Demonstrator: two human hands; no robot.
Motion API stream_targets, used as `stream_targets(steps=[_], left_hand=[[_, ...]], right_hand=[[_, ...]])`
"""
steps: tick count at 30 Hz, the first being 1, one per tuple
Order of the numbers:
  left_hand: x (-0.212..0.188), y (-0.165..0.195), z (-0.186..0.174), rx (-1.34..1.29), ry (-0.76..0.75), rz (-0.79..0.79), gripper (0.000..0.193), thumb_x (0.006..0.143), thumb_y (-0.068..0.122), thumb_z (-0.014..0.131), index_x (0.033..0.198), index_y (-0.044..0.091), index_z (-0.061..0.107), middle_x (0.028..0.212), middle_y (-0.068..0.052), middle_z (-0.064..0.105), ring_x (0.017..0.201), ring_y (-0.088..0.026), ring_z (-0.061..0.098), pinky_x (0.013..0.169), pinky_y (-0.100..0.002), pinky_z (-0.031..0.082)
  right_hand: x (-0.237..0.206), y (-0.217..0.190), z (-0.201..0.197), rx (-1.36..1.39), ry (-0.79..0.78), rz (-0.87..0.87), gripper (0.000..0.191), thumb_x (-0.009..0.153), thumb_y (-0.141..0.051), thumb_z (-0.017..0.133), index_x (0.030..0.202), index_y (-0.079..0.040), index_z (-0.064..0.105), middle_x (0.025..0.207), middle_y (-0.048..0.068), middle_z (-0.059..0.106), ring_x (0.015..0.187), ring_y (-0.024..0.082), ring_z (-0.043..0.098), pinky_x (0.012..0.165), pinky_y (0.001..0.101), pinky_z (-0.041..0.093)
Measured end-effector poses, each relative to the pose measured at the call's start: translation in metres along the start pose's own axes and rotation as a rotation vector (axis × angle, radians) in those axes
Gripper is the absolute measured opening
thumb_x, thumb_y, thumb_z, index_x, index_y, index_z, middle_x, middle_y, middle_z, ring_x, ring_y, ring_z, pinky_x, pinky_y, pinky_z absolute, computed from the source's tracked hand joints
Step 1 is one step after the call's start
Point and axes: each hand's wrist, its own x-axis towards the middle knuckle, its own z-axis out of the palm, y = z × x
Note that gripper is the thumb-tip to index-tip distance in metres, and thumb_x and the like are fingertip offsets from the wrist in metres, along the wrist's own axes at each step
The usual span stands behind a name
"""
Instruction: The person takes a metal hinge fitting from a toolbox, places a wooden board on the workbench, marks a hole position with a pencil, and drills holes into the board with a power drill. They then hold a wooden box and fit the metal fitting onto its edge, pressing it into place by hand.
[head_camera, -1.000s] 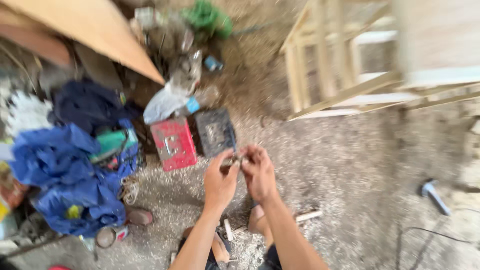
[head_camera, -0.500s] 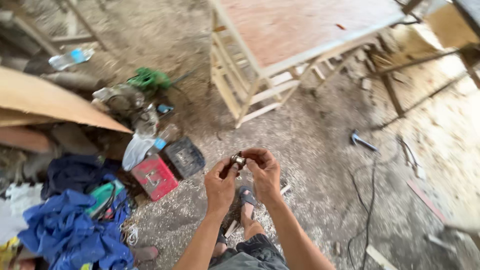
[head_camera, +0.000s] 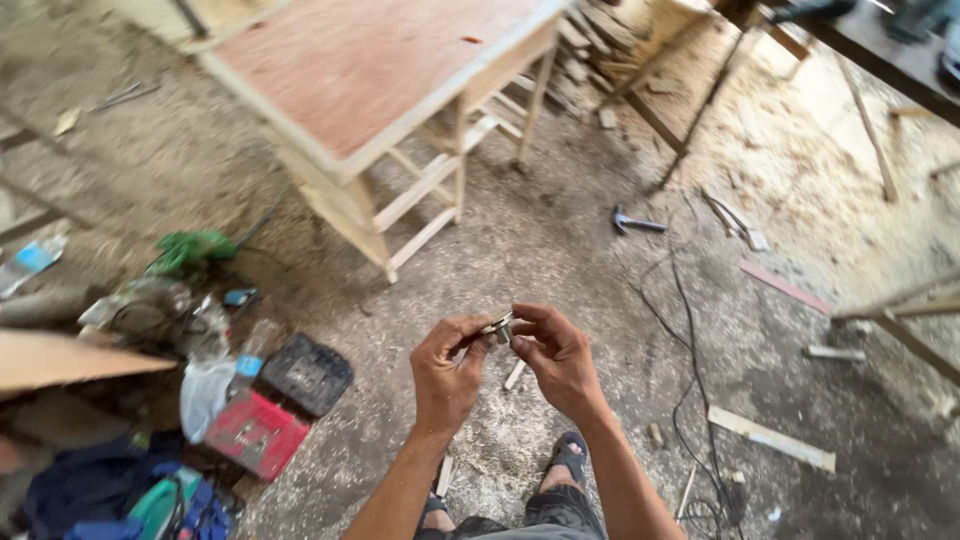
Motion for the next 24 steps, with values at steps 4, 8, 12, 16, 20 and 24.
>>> stream_targets(steps=[4,8,12,16,20,24], left_hand=[[0.010,0.003,0.084,0.017,-0.080,0.037,0.023,0.087,-0.006,0.069,0.106,0.004,0.077,0.108,-0.005,0.075,0.096,-0.013,0.074,0.084,-0.027,0.061],[0.025,0.009,0.177,-0.031,-0.174,0.055,0.021,0.089,-0.007,0.065,0.104,0.003,0.076,0.109,-0.007,0.074,0.099,-0.013,0.072,0.086,-0.028,0.060],[0.031,0.022,0.260,-0.042,-0.250,-0.033,0.016,0.091,-0.004,0.068,0.104,0.002,0.074,0.104,-0.007,0.075,0.093,-0.014,0.072,0.080,-0.028,0.059],[0.033,0.037,0.337,-0.012,-0.352,0.016,0.013,0.093,0.000,0.068,0.105,0.003,0.073,0.100,-0.006,0.076,0.089,-0.013,0.074,0.079,-0.028,0.061],[0.043,0.045,0.410,0.031,-0.446,0.082,0.009,0.094,0.003,0.069,0.102,0.002,0.073,0.091,-0.006,0.076,0.082,-0.013,0.074,0.073,-0.028,0.059],[0.060,0.046,0.488,0.075,-0.552,0.122,0.010,0.090,-0.002,0.063,0.094,0.002,0.071,0.085,-0.008,0.073,0.075,-0.015,0.074,0.069,-0.029,0.058]], right_hand=[[0.002,0.022,-0.088,0.113,0.039,-0.001,0.040,0.091,0.003,0.070,0.129,-0.001,0.059,0.112,0.007,0.069,0.105,0.015,0.069,0.087,0.0292,0.059],[0.010,0.023,-0.177,0.196,0.077,0.008,0.036,0.092,0.002,0.070,0.126,0.000,0.059,0.107,0.009,0.071,0.101,0.014,0.069,0.086,0.0295,0.059],[0.003,0.001,-0.258,0.148,0.165,-0.003,0.027,0.098,-0.003,0.067,0.124,0.001,0.062,0.102,0.009,0.074,0.098,0.013,0.071,0.084,0.0273,0.058],[-0.001,-0.025,-0.326,-0.002,0.304,-0.056,0.019,0.096,-0.004,0.066,0.114,-0.001,0.069,0.101,0.004,0.075,0.092,0.011,0.072,0.079,0.0264,0.059],[-0.005,-0.037,-0.383,-0.214,0.492,-0.131,0.012,0.095,-0.002,0.067,0.106,-0.002,0.072,0.091,0.005,0.076,0.084,0.010,0.073,0.074,0.0259,0.059],[0.003,-0.039,-0.440,-0.345,0.648,-0.159,0.010,0.092,0.000,0.068,0.101,0.000,0.073,0.088,0.008,0.075,0.079,0.012,0.071,0.071,0.0273,0.057]])
